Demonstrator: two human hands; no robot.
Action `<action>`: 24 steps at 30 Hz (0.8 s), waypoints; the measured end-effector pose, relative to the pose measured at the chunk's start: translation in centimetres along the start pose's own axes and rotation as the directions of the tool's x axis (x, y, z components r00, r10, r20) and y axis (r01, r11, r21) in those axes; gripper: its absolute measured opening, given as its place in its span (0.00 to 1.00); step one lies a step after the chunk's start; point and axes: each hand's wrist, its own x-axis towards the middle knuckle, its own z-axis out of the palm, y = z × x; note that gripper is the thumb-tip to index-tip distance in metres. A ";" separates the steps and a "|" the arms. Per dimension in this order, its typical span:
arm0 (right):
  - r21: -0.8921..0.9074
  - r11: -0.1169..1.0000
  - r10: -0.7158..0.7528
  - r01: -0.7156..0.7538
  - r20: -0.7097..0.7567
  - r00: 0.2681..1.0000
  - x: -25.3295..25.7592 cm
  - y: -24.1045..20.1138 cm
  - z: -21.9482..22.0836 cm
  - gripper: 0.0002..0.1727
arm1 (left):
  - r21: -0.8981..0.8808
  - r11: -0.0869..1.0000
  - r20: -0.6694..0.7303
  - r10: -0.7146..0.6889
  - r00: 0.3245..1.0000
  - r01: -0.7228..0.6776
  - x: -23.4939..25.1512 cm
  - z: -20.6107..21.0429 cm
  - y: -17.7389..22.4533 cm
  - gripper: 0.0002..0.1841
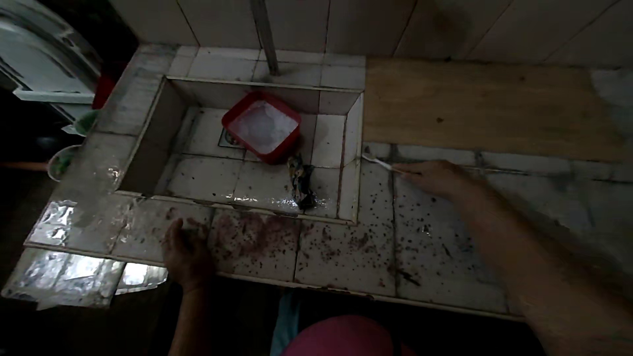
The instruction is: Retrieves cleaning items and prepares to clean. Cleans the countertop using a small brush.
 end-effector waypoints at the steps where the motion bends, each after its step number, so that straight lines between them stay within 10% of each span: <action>1: 0.003 1.000 -0.013 0.013 0.003 1.000 0.4 -0.8 0.3 0.22 | 0.005 1.000 0.007 -0.003 1.000 0.003 0.0 0.0 0.1 0.24; 24: -0.010 0.990 0.142 -0.144 -0.089 0.986 -2.4 1.8 1.4 0.23 | 0.022 1.000 0.006 0.014 1.000 -0.014 0.0 0.1 -0.2 0.24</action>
